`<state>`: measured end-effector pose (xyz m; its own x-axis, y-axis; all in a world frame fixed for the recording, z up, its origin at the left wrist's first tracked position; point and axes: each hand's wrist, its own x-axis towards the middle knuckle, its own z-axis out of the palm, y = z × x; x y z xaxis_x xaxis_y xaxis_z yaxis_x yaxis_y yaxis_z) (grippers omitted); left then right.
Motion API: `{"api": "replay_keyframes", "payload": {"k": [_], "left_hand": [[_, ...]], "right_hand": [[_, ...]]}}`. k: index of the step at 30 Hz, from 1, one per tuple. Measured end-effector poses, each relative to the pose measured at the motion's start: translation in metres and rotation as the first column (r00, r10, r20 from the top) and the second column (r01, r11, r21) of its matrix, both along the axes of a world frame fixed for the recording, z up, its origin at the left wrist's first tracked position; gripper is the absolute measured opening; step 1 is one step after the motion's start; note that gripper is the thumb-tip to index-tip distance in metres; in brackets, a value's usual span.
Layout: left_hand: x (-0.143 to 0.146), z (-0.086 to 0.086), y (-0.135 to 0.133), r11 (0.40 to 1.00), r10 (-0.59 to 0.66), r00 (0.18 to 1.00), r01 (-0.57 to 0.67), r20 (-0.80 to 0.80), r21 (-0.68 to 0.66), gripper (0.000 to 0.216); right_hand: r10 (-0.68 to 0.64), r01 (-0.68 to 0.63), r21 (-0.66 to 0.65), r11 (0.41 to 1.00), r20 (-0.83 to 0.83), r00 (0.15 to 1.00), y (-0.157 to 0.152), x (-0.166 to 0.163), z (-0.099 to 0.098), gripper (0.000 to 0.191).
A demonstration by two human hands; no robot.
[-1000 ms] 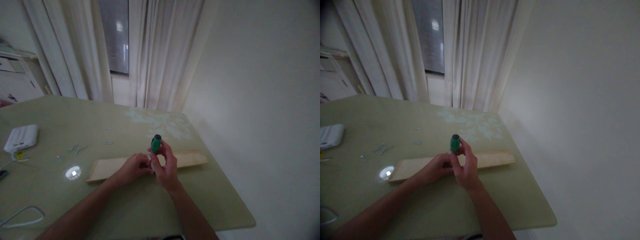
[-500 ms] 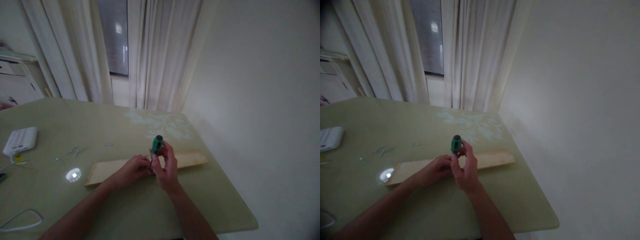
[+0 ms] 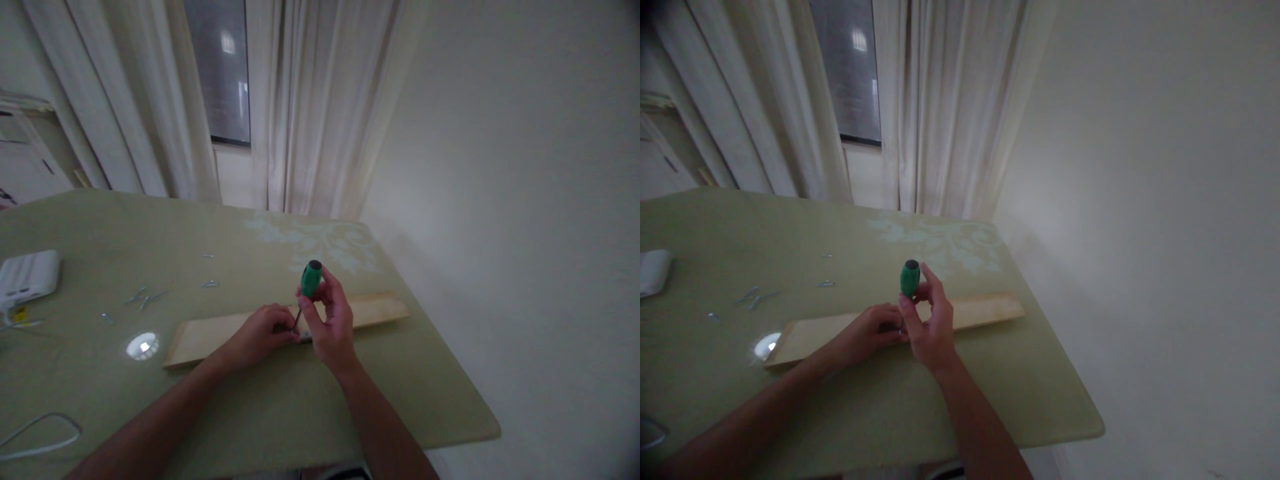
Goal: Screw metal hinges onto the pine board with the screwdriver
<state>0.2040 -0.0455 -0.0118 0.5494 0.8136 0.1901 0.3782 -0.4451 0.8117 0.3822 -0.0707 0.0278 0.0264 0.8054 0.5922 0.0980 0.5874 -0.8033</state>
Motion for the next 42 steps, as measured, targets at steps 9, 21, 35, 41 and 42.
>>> {"api": "replay_keyframes", "payload": {"k": [9, 21, 35, 41, 42], "left_hand": [[0.005, 0.000, -0.003, 0.997, 0.079, 0.996, -0.078, -0.032, 0.008, 0.031], [-0.005, 0.002, 0.002, 0.996, -0.081, 0.997, 0.082, 0.009, -0.024, 0.024], [-0.004, -0.005, 0.003, 0.998, 0.005, 0.999, -0.003, 0.037, -0.066, 0.023], [-0.002, -0.003, 0.001, 0.998, 0.026, 0.999, -0.023, 0.044, -0.061, 0.026], [-0.001, -0.003, 0.000, 0.995, 0.046, 0.997, -0.041, 0.056, -0.091, 0.028]], "right_hand": [[-0.089, 0.088, 0.027, 0.996, 0.036, 0.995, 0.003, 0.004, -0.003, 0.030], [-0.008, 0.002, -0.033, 0.999, -0.182, 0.983, 0.011, 0.006, 0.000, 0.049], [-0.272, 0.014, -0.380, 0.925, -0.636, 0.722, 0.044, 0.030, -0.001, 0.053], [-0.276, 0.022, -0.371, 0.928, -0.648, 0.710, 0.048, 0.030, -0.006, 0.051], [-0.277, 0.028, -0.366, 0.930, -0.648, 0.709, 0.048, 0.030, -0.006, 0.051]]}}
